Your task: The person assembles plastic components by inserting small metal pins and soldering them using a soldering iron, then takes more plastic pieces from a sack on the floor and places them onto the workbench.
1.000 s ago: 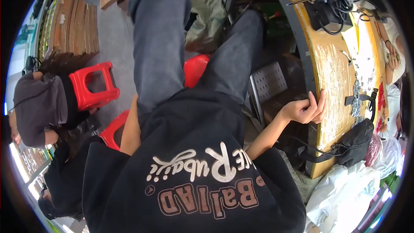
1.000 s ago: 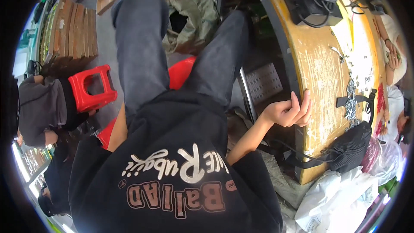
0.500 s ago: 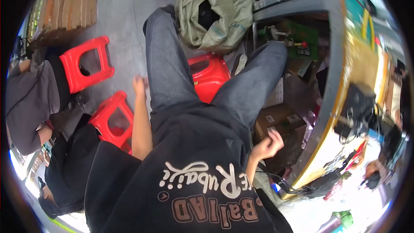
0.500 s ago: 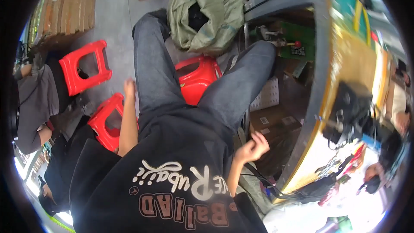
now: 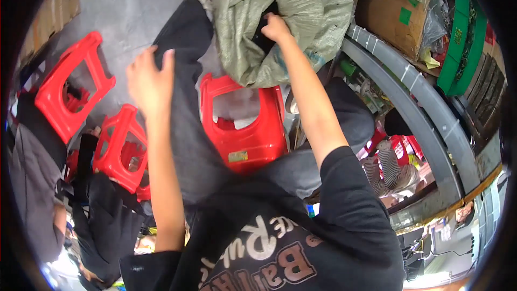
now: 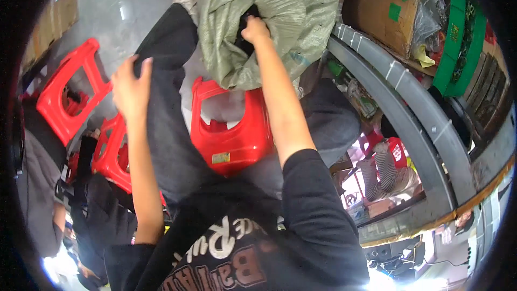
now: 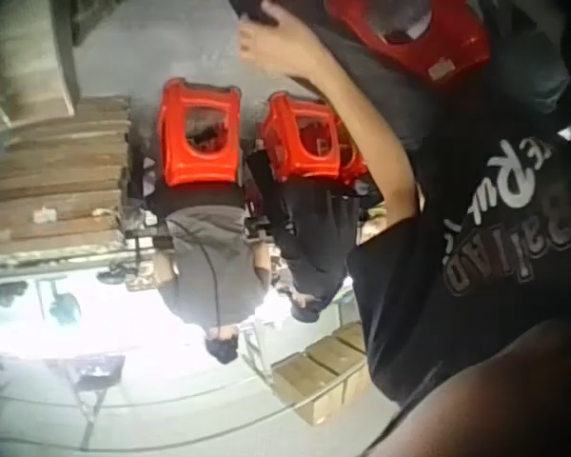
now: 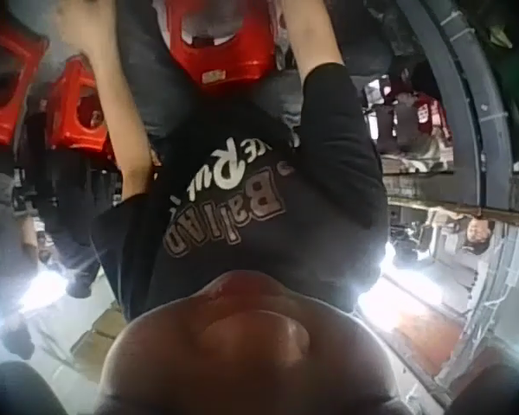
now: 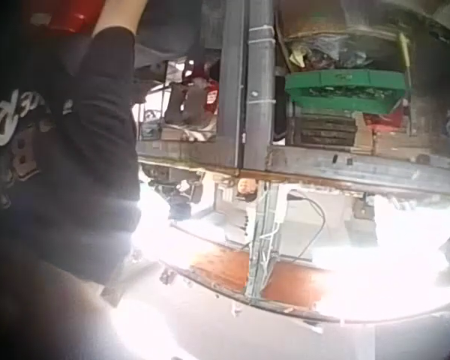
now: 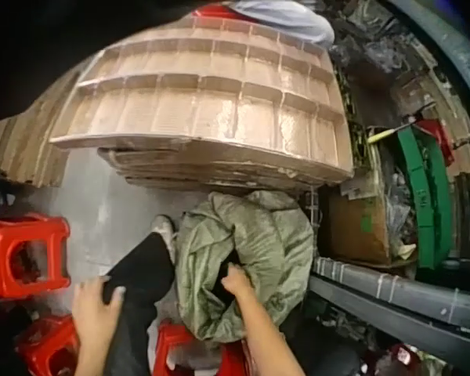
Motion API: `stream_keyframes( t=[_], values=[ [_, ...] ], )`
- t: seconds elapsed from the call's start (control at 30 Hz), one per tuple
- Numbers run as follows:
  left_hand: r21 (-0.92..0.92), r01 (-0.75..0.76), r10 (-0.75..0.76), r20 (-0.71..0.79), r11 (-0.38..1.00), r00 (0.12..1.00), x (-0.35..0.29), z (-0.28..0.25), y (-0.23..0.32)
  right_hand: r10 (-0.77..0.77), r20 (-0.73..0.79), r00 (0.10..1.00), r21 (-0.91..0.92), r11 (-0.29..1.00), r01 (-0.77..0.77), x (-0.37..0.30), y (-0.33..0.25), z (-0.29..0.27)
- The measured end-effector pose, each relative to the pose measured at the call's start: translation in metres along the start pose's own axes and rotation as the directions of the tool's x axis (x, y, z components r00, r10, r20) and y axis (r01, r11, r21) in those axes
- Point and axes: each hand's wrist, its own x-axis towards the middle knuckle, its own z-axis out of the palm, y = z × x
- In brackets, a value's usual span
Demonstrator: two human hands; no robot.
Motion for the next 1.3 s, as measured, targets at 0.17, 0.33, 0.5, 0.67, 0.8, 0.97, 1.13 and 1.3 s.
stream_keyframes(
  t=[0.17,0.33,0.5,0.67,0.8,0.97,1.13,1.3],
  values=[
    [-0.172,0.065,-0.066,0.000,0.983,0.998,0.022,0.011,-0.001,0.087,0.432,0.898,-0.170,0.985,-0.014,0.015,-0.004,0.028],
    [-0.666,-0.202,0.494,0.283,0.718,0.822,0.024,0.101,0.098,-0.053,0.341,0.939,-0.253,0.956,0.146,0.006,0.019,0.057],
    [-0.559,-0.496,0.727,0.329,0.664,0.602,0.019,0.221,0.141,-0.313,0.305,0.900,0.254,0.937,0.240,0.011,0.041,0.041],
    [-0.378,-0.322,0.494,0.589,0.868,0.640,0.034,0.241,0.123,-0.124,0.068,0.990,0.131,0.985,0.114,-0.009,0.115,0.034],
    [-0.130,-0.805,0.664,0.648,0.579,0.373,0.015,0.245,0.090,0.027,0.344,0.939,0.552,0.803,-0.225,-0.009,0.098,-0.023],
    [0.085,-0.953,0.381,0.903,0.292,0.197,-0.022,0.249,0.104,-0.030,0.364,0.931,0.373,0.920,-0.116,0.007,0.112,0.001],
    [-0.056,-0.809,0.359,0.913,0.585,0.196,0.009,0.232,0.117,-0.039,0.198,0.979,0.259,0.966,-0.014,0.009,0.074,0.042],
    [-0.032,-0.732,0.264,0.943,0.681,0.204,0.017,0.230,0.105,0.053,0.164,0.985,-0.021,0.999,-0.050,-0.034,-0.002,0.059]
  ],
)
